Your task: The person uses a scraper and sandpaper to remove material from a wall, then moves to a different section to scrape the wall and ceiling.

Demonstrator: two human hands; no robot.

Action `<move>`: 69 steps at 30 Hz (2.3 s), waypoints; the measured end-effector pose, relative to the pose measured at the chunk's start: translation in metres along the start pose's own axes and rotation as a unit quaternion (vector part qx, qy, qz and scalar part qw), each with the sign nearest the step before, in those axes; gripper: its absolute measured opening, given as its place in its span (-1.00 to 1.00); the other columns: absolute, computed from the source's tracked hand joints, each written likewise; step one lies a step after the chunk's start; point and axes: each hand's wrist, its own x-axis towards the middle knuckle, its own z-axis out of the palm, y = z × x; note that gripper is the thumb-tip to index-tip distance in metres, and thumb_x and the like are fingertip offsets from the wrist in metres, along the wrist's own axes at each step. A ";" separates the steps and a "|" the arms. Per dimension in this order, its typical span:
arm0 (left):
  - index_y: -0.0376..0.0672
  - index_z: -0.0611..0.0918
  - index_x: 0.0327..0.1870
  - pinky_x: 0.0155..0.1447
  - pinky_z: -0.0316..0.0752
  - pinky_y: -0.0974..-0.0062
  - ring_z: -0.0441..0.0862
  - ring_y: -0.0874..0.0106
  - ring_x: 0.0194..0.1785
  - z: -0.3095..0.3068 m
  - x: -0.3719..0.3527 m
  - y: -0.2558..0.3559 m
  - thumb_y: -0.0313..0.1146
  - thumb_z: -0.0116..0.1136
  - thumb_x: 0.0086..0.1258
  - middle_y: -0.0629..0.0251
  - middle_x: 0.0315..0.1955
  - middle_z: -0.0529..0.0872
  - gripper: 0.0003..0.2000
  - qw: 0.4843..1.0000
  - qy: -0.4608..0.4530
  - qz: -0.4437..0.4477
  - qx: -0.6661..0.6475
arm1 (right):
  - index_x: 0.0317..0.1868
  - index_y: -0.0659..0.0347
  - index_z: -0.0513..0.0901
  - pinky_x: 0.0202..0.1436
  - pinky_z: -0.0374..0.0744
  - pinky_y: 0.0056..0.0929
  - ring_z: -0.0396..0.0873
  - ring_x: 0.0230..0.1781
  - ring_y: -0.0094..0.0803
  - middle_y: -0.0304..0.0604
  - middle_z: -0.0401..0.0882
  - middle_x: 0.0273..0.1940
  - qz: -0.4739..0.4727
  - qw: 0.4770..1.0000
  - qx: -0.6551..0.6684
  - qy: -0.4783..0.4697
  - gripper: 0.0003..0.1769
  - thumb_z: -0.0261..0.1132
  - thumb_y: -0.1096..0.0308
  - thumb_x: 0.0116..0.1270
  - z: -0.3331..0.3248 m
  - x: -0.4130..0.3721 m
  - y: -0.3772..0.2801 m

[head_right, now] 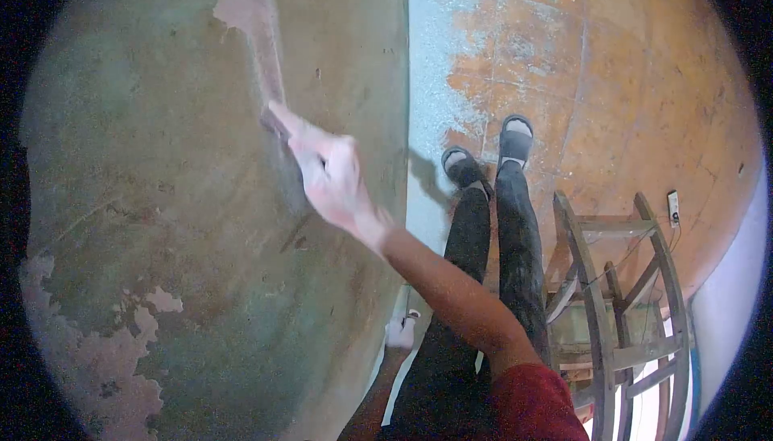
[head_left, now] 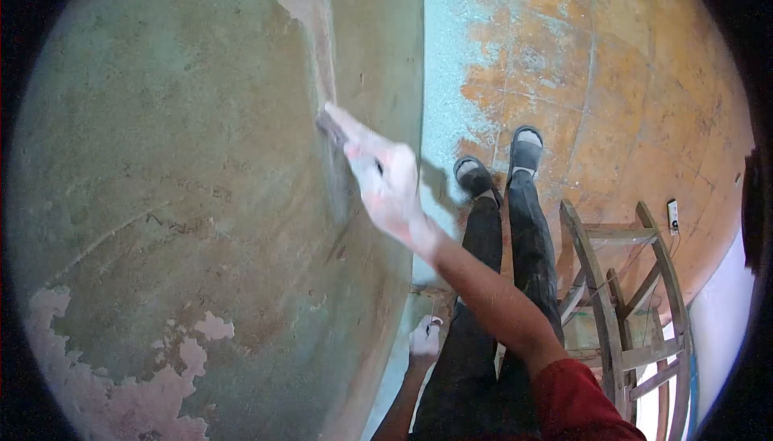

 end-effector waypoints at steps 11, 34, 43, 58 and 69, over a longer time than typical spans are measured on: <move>-0.26 0.60 -0.24 -0.39 0.45 0.15 0.58 0.13 -0.41 -0.010 -0.016 -0.008 -0.52 0.08 0.28 0.10 -0.25 0.65 -0.90 0.934 0.033 0.241 0.262 | 0.28 0.51 0.44 0.46 0.28 -0.27 0.42 0.34 -0.22 0.07 0.50 0.27 -0.070 0.996 -0.050 0.012 -0.59 -0.03 0.40 0.58 0.002 0.050 -0.023; -0.24 0.60 -0.25 -0.44 0.44 0.19 0.57 0.15 -0.43 -0.001 0.002 -0.040 -0.50 0.09 0.23 0.07 -0.30 0.63 -0.89 0.901 0.051 0.291 0.318 | 0.28 0.47 0.46 0.35 0.42 -0.28 0.48 0.26 -0.30 0.08 0.52 0.24 0.085 0.989 0.086 0.082 -0.62 0.00 0.50 0.54 0.031 -0.070 0.011; -0.15 0.64 -0.13 -0.44 0.32 0.15 0.48 0.20 -0.57 -0.003 0.013 -0.002 -0.47 0.12 0.27 0.17 -0.52 0.57 -0.82 0.970 0.059 0.209 0.107 | 0.30 0.46 0.43 0.41 0.34 -0.31 0.44 0.31 -0.26 0.06 0.49 0.28 0.023 0.995 0.064 0.078 -0.60 -0.01 0.47 0.54 0.020 0.005 -0.010; -0.30 0.59 -0.26 -0.50 0.38 0.19 0.56 0.15 -0.48 -0.023 0.014 0.025 -0.56 0.14 0.19 0.04 -0.28 0.64 -0.89 0.940 0.001 0.262 0.218 | 0.26 0.48 0.47 0.37 0.38 -0.37 0.49 0.27 -0.33 0.14 0.52 0.24 0.017 0.996 -0.079 -0.031 -0.62 -0.05 0.58 0.50 -0.006 -0.049 0.027; -0.12 0.62 -0.48 -0.41 0.32 0.20 0.54 0.21 -0.42 -0.007 0.003 0.013 -0.39 0.26 0.13 0.12 -0.47 0.59 -0.94 0.998 0.029 0.026 0.040 | 0.22 0.44 0.51 0.24 0.50 -0.38 0.61 0.16 -0.14 0.20 0.58 0.13 0.006 0.996 -0.076 0.045 -0.53 -0.05 0.68 0.32 0.003 -0.024 0.019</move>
